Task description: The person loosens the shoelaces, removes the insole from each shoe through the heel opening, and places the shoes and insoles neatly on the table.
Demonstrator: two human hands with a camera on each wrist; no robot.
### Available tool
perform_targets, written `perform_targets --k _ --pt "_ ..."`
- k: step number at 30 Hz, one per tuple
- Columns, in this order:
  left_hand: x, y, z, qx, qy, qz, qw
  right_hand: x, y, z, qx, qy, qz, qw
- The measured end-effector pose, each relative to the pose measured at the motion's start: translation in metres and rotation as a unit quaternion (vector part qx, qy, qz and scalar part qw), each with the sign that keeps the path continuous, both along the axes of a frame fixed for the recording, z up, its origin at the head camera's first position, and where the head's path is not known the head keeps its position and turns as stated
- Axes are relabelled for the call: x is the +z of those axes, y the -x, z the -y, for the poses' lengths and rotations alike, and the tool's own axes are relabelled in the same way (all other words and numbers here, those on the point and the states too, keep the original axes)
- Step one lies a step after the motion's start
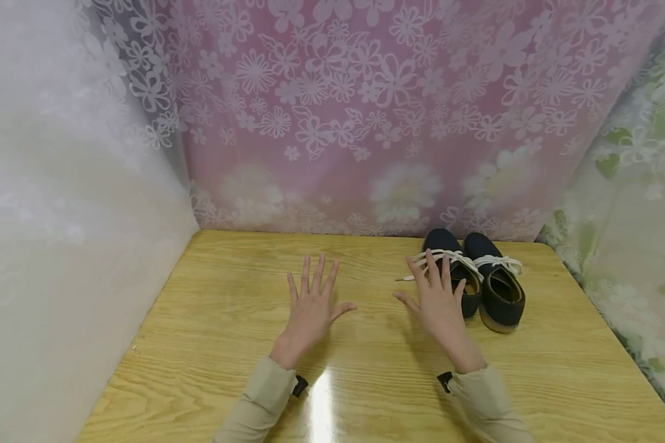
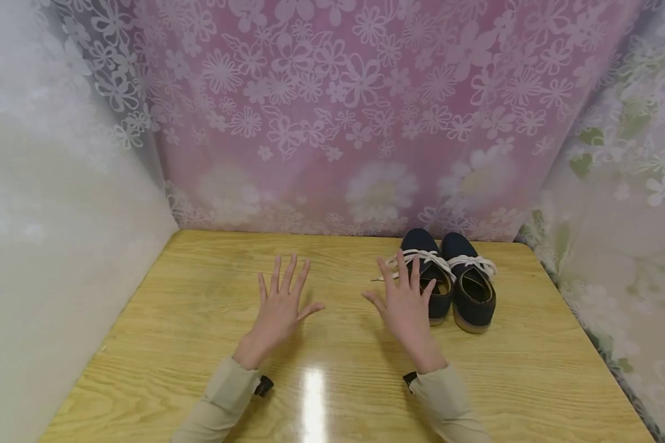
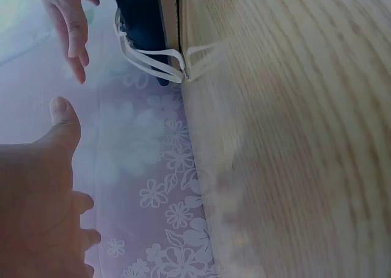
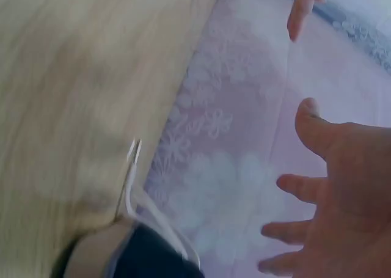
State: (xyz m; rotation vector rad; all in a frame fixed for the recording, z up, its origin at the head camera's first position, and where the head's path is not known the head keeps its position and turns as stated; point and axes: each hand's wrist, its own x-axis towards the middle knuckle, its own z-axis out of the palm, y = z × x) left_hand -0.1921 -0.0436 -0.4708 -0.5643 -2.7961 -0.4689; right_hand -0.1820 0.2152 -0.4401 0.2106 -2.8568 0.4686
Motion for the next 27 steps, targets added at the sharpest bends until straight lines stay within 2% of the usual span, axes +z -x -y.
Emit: perform_targets --k 4,9,11,17,22,27 --pt "0.005 0.002 0.002 -0.032 -0.019 0.01 0.9993 0.002 0.003 -0.018 0.009 0.003 -0.05 0.9987" --pt "0.011 0.006 -0.001 -0.081 -0.03 0.015 0.9961 0.005 0.012 -0.047 0.028 0.0 -0.129 0.9913" --pt "0.015 0.007 -0.004 -0.093 -0.03 0.012 0.9951 0.006 0.017 -0.06 0.035 0.005 -0.139 0.9896" --pt "0.028 0.016 -0.029 -0.117 -0.017 -0.015 0.9928 0.011 0.032 -0.095 0.053 0.001 -0.098 0.9937" --pt "0.037 0.017 -0.058 -0.137 -0.023 -0.027 0.9899 0.009 0.041 -0.108 0.06 0.001 -0.06 0.9964" --pt "0.036 0.014 -0.093 -0.156 -0.013 -0.03 0.9873 0.001 0.046 -0.112 0.047 0.013 -0.038 0.9981"
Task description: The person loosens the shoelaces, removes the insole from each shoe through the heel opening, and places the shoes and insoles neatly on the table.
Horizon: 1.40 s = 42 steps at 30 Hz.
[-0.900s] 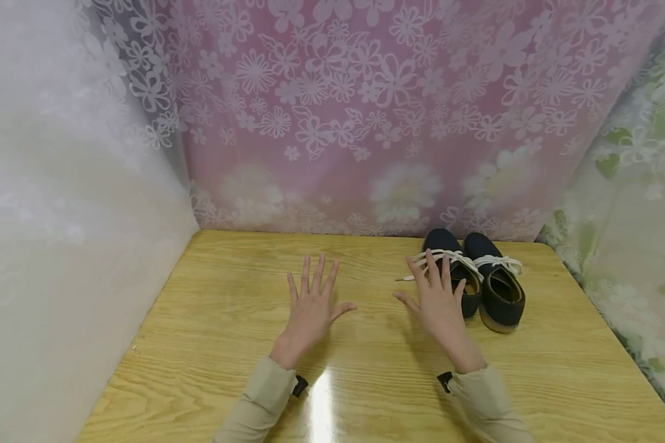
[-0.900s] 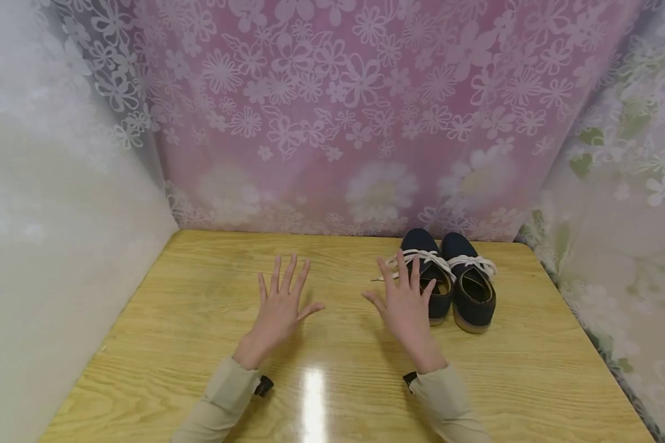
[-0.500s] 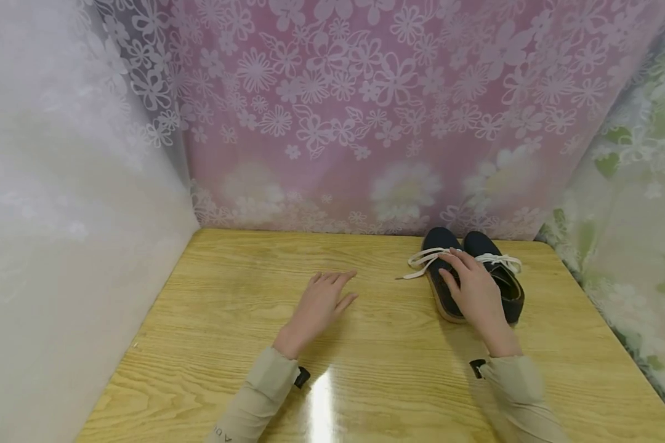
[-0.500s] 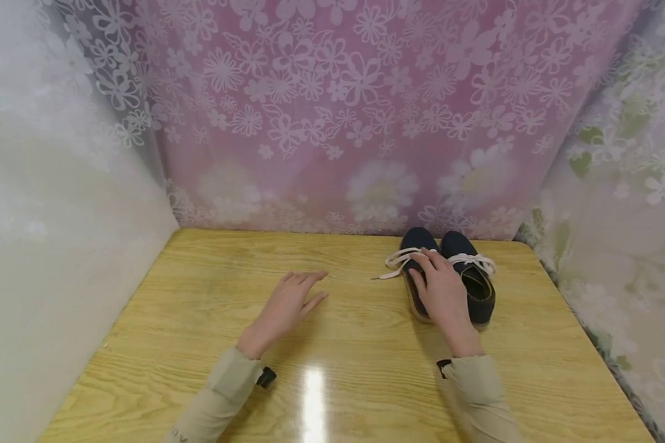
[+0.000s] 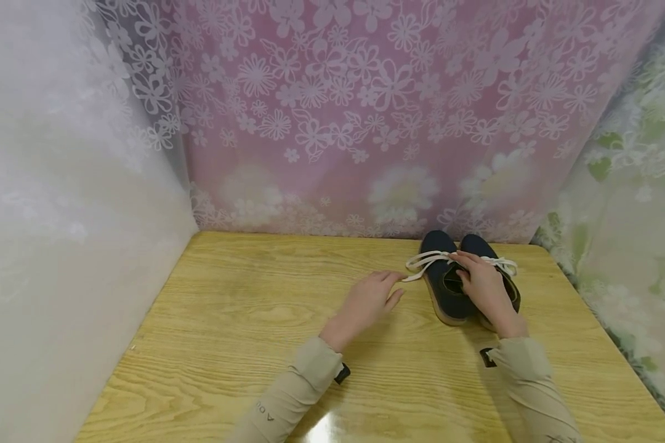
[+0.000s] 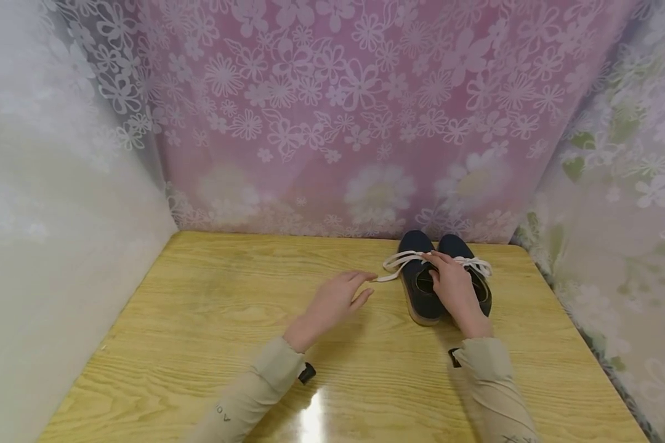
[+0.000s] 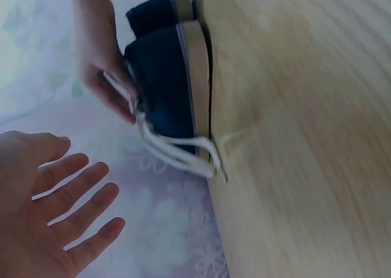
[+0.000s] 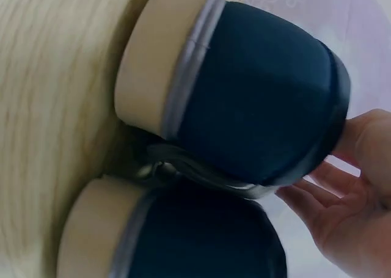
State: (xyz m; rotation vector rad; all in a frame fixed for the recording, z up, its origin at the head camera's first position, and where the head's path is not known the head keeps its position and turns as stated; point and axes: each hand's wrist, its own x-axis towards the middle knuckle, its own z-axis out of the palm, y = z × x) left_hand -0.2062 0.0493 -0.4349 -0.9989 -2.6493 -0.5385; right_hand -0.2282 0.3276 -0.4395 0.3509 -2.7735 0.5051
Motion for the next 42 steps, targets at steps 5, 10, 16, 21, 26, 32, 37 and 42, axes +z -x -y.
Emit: perform_targets --k 5,10,16,21,26,32,37,42 --pt "-0.008 -0.005 -0.034 -0.03 0.045 0.01 0.9985 -0.008 0.004 -0.003 -0.019 0.006 -0.015 0.9997" --pt "-0.017 -0.007 -0.06 -0.06 0.092 0.03 0.9936 -0.014 0.006 -0.003 -0.036 0.023 -0.032 0.9986" --pt "-0.023 -0.005 -0.078 -0.074 0.128 0.039 0.9882 -0.017 0.006 -0.001 -0.043 0.039 -0.041 0.9975" --pt "-0.028 -0.002 -0.085 -0.069 0.127 0.059 0.9877 -0.018 0.006 0.001 -0.047 0.05 -0.05 0.9964" --pt "-0.031 0.0 -0.085 -0.06 0.115 0.067 0.9893 -0.019 0.004 0.002 -0.051 0.057 -0.053 0.9957" --pt "-0.03 -0.001 -0.082 -0.061 0.109 0.06 0.9904 -0.025 0.001 0.0 -0.054 0.063 -0.065 0.9944" --pt "-0.027 -0.001 -0.076 -0.068 0.1 0.06 0.9909 -0.028 0.001 0.0 -0.055 0.066 -0.084 0.9927" --pt "-0.025 0.001 -0.073 -0.068 0.099 0.058 0.9911 -0.029 0.001 0.0 -0.055 0.071 -0.077 0.9931"
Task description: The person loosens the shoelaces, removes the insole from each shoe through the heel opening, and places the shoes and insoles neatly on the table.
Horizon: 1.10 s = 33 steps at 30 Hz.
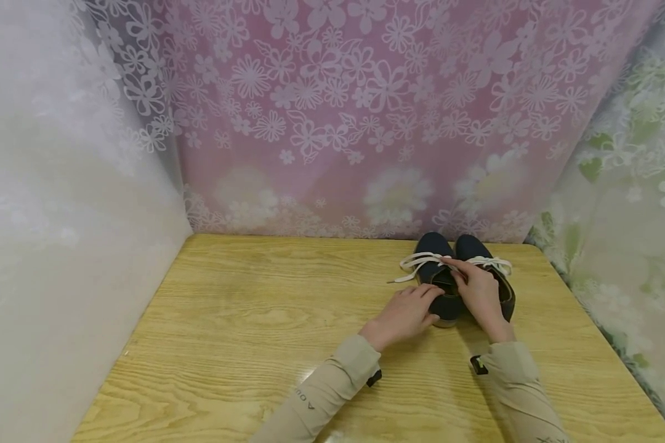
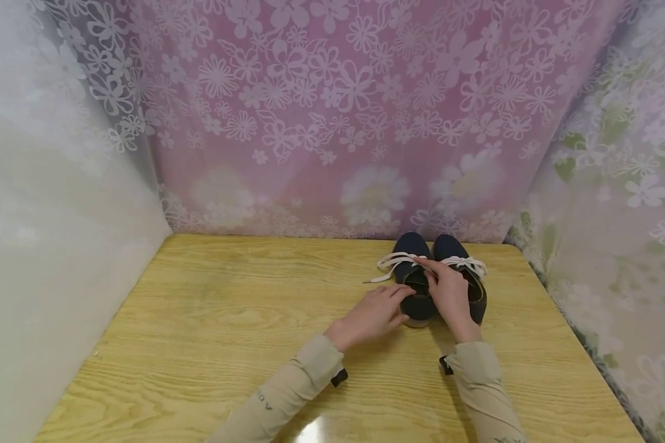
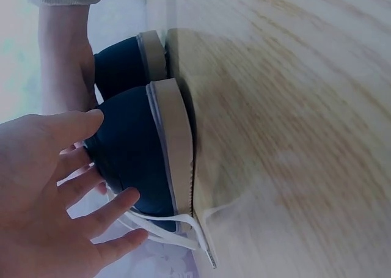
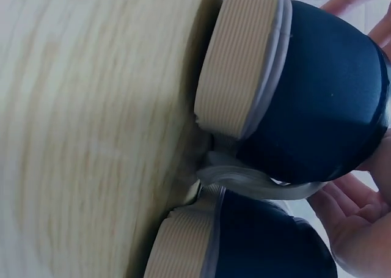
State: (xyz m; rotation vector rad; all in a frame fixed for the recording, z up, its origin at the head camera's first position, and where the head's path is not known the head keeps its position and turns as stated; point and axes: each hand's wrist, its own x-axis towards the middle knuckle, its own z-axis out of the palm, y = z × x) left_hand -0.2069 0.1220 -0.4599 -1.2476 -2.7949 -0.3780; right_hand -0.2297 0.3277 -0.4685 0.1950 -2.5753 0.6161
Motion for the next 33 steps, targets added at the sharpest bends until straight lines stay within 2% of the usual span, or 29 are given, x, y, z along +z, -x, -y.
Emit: perform_targets --k 6,17,33 --pt "0.001 0.001 0.005 -0.007 0.005 -0.007 0.9999 -0.004 -0.002 0.003 0.007 -0.01 -0.002 0.9999" --pt "0.002 0.006 0.02 -0.005 -0.023 -0.009 0.9997 -0.005 -0.002 0.017 0.024 -0.02 -0.021 0.9993" --pt "0.005 0.003 0.051 -0.003 -0.061 0.018 0.998 -0.01 -0.015 0.036 0.047 -0.024 -0.024 0.9983"
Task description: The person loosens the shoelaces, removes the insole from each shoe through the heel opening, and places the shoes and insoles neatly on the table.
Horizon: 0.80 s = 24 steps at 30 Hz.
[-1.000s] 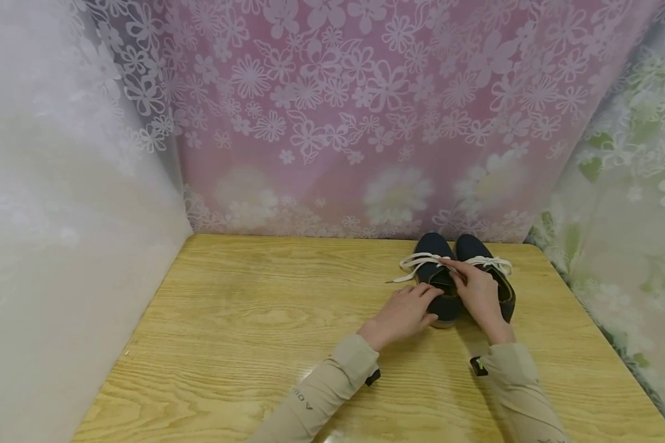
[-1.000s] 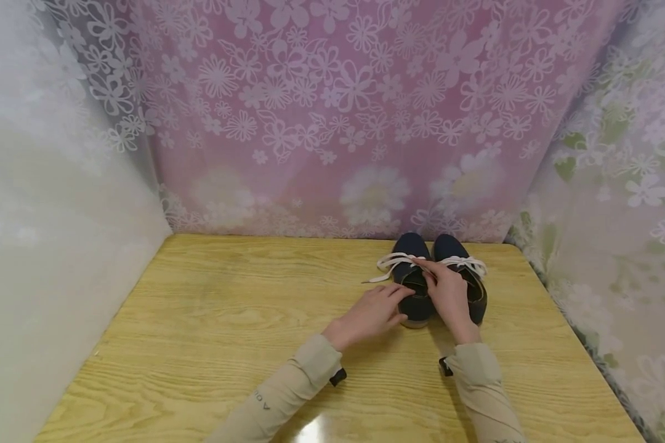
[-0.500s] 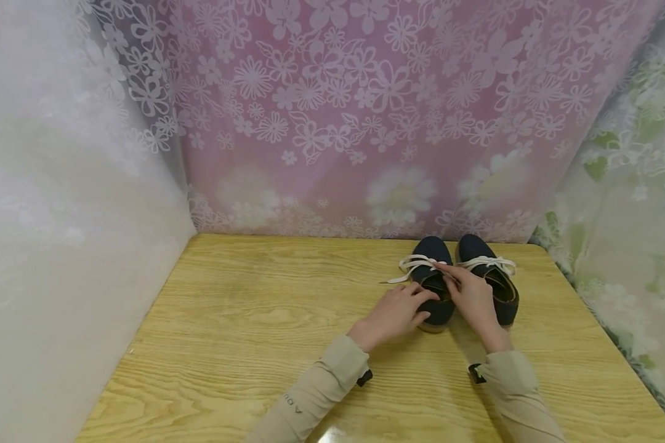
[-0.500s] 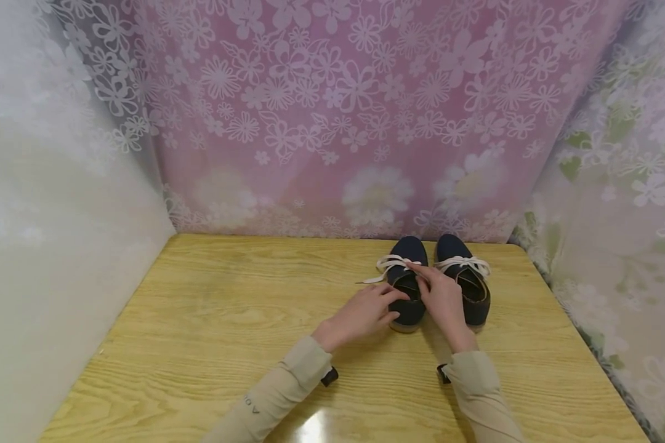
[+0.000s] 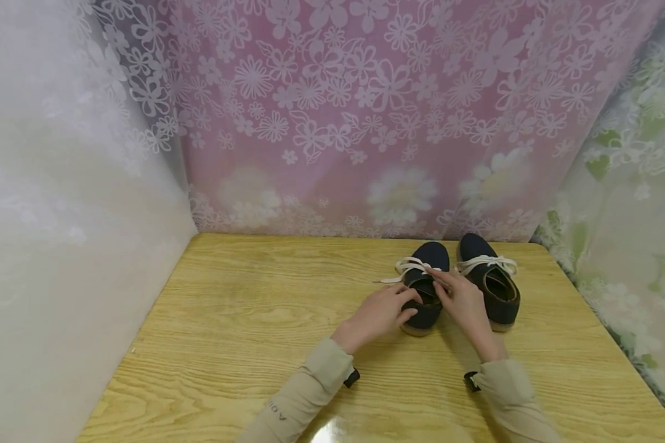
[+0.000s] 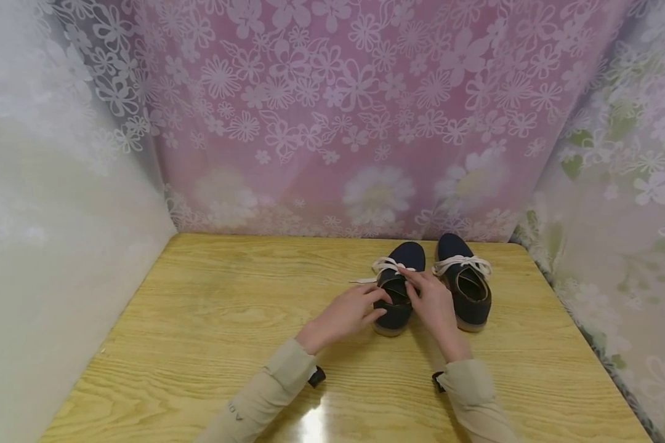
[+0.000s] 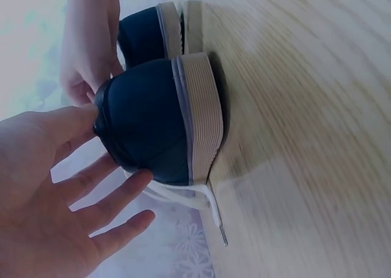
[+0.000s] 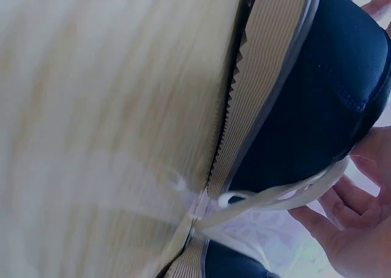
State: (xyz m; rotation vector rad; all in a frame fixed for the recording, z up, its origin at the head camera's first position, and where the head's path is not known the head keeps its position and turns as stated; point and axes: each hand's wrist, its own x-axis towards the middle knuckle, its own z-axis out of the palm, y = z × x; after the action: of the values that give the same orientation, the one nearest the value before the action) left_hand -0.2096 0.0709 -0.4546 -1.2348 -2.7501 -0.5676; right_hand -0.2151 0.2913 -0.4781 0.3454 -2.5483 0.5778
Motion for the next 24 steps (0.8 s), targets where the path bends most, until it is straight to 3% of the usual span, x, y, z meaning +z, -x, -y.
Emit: perform_targets --k 7,14,24 --pt "0.001 -0.001 0.016 0.0 -0.024 0.016 0.9996 0.002 -0.013 0.016 0.007 0.0 -0.026 0.9997" --pt "0.002 -0.003 0.021 0.005 -0.025 -0.008 0.9996 0.0 -0.021 0.024 0.015 -0.004 -0.065 0.9978" --pt "0.004 -0.003 0.025 0.024 -0.015 -0.005 0.9996 0.006 -0.022 0.031 0.019 -0.014 -0.027 0.9993"
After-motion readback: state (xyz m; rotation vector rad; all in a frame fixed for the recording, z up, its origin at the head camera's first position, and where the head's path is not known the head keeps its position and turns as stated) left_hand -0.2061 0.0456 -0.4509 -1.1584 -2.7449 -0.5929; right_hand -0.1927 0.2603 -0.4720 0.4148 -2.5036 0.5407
